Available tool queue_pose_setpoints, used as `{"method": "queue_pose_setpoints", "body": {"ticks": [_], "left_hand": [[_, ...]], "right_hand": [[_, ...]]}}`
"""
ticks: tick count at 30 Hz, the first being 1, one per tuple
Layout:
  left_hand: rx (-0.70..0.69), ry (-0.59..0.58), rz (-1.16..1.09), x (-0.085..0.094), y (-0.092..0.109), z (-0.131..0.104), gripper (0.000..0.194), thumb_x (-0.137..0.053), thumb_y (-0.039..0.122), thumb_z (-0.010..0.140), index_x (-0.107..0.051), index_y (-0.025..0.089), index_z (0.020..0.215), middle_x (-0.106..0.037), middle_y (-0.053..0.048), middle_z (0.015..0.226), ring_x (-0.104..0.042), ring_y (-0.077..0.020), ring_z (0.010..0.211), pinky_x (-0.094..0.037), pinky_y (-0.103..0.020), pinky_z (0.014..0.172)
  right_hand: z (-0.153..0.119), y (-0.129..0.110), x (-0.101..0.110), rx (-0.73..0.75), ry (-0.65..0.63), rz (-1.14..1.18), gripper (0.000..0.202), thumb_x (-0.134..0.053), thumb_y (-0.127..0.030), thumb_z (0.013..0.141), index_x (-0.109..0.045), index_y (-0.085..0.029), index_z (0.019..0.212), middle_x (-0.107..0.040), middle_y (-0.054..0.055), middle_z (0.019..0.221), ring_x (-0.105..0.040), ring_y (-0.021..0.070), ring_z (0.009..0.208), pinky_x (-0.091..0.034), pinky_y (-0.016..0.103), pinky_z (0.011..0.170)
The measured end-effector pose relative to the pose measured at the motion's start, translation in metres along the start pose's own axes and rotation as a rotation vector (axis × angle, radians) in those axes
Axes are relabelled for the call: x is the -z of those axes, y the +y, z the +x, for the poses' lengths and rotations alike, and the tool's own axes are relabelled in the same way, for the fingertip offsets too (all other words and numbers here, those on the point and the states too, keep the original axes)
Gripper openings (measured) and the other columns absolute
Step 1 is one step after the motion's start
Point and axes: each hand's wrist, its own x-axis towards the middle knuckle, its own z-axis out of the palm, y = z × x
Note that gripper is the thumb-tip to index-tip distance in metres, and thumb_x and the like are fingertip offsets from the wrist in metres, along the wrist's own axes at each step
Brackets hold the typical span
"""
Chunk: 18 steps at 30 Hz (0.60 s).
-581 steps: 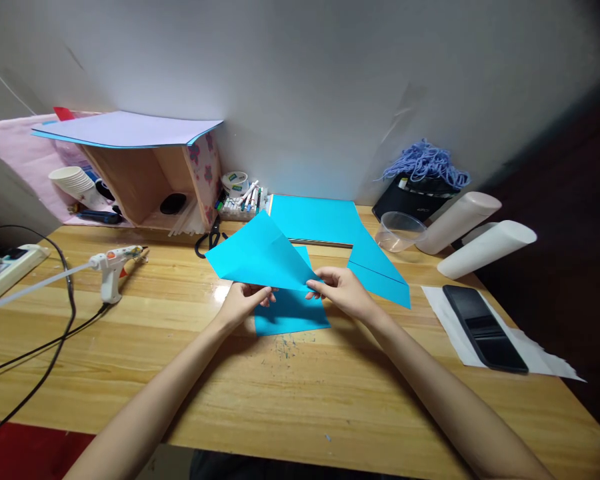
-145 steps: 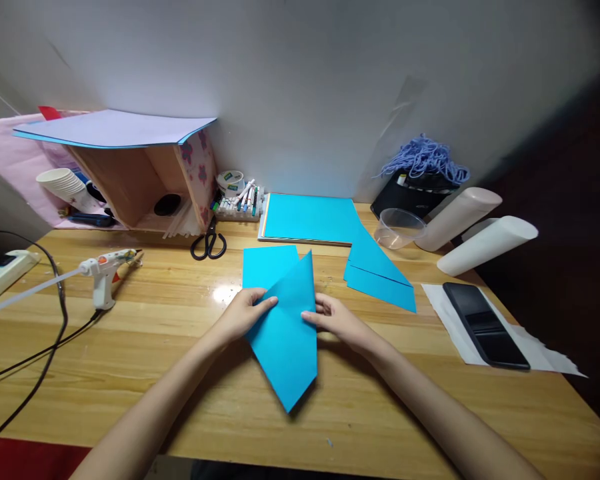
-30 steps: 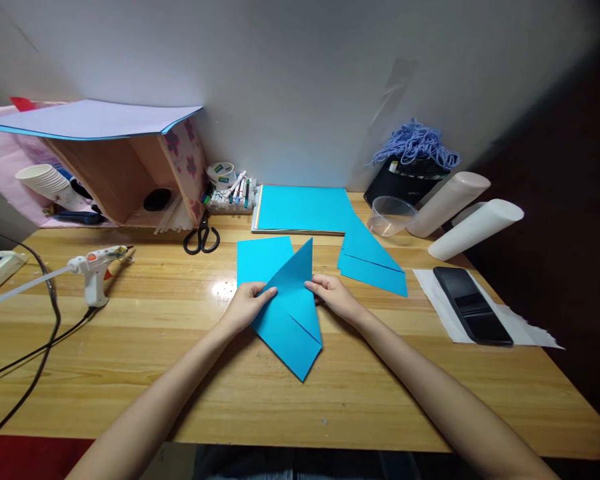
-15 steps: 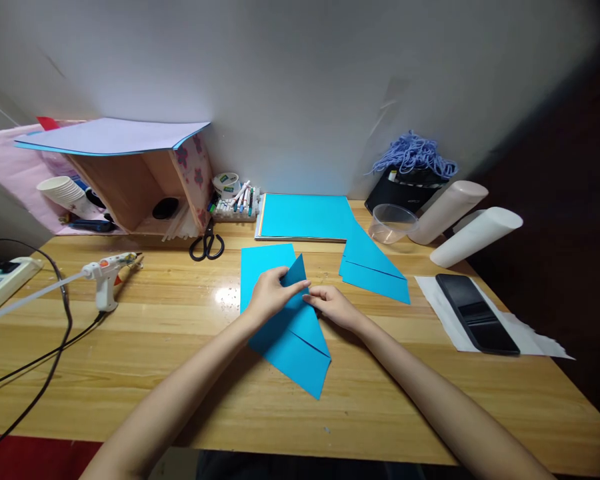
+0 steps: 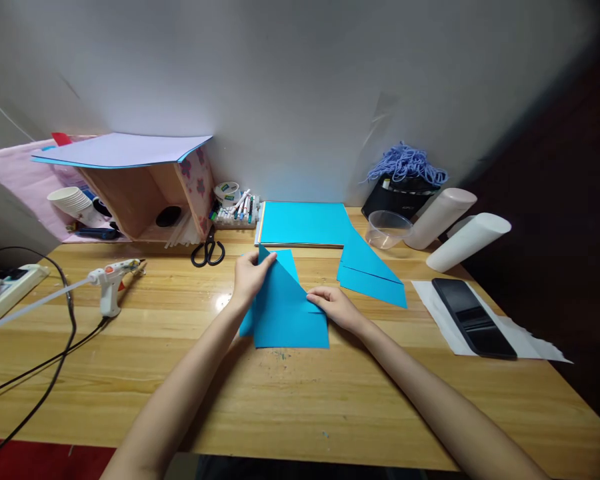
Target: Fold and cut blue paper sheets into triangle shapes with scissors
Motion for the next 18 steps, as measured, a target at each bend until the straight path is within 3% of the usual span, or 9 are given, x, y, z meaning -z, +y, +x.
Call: {"method": "queue_pose_setpoints", "body": {"ticks": [4, 9, 11, 13, 15, 18], "left_hand": [[0.020, 0.041, -0.086, 0.022, -0.010, 0.004, 0.033, -0.063, 0.045, 0.066, -0.058, 0.012, 0.065, -0.051, 0.001, 0.059, -0.044, -0.0107, 0.055, -0.032, -0.020, 0.049], [0.028, 0.080, -0.020, 0.029, -0.023, -0.004, 0.028, -0.059, 0.041, 0.071, -0.059, 0.013, 0.075, -0.057, -0.002, 0.068, -0.051, -0.0142, 0.063, -0.039, -0.022, 0.056], [-0.039, 0.154, 0.108, 0.027, -0.020, -0.009, 0.026, -0.059, 0.035, 0.073, -0.058, 0.014, 0.090, -0.060, -0.005, 0.082, -0.054, -0.0176, 0.075, -0.042, -0.026, 0.064], [-0.193, 0.219, 0.299, 0.023, -0.012, -0.016, 0.028, -0.057, 0.028, 0.075, -0.055, 0.018, 0.101, -0.058, -0.007, 0.098, -0.052, -0.0209, 0.092, -0.041, -0.031, 0.077], [-0.361, 0.106, 0.449, 0.017, -0.003, -0.025, 0.022, -0.053, 0.025, 0.079, -0.056, 0.020, 0.100, -0.057, -0.007, 0.104, -0.049, -0.0214, 0.100, -0.036, -0.035, 0.086], [-0.491, -0.205, 0.512, 0.005, 0.006, -0.039, 0.016, -0.047, 0.024, 0.084, -0.060, 0.022, 0.092, -0.060, -0.004, 0.096, -0.051, -0.0184, 0.095, -0.035, -0.034, 0.086]], "right_hand": [[0.000, 0.001, -0.001, -0.009, 0.054, 0.046, 0.029, -0.056, -0.042, 0.074, -0.061, -0.013, 0.074, -0.061, 0.004, 0.072, -0.054, 0.0163, 0.066, -0.040, 0.025, 0.060], [0.002, 0.006, 0.003, -0.054, 0.235, 0.100, 0.030, -0.060, -0.044, 0.070, -0.060, -0.014, 0.075, -0.064, 0.006, 0.072, -0.058, 0.0184, 0.066, -0.042, 0.026, 0.057], [0.003, 0.007, 0.006, -0.044, 0.292, 0.085, 0.030, -0.061, -0.043, 0.070, -0.061, -0.014, 0.075, -0.065, 0.007, 0.075, -0.059, 0.0201, 0.070, -0.043, 0.028, 0.060], [0.003, 0.006, 0.008, -0.011, 0.327, 0.062, 0.029, -0.061, -0.043, 0.069, -0.062, -0.014, 0.075, -0.065, 0.008, 0.078, -0.059, 0.0213, 0.073, -0.044, 0.029, 0.064], [0.001, 0.004, 0.008, 0.038, 0.339, 0.013, 0.028, -0.059, -0.041, 0.071, -0.062, -0.014, 0.076, -0.065, 0.008, 0.079, -0.059, 0.0215, 0.074, -0.045, 0.030, 0.065], [-0.004, -0.002, 0.002, 0.125, 0.342, -0.093, 0.023, -0.057, -0.038, 0.076, -0.063, -0.015, 0.078, -0.065, 0.007, 0.080, -0.059, 0.0205, 0.074, -0.044, 0.029, 0.065]]}}
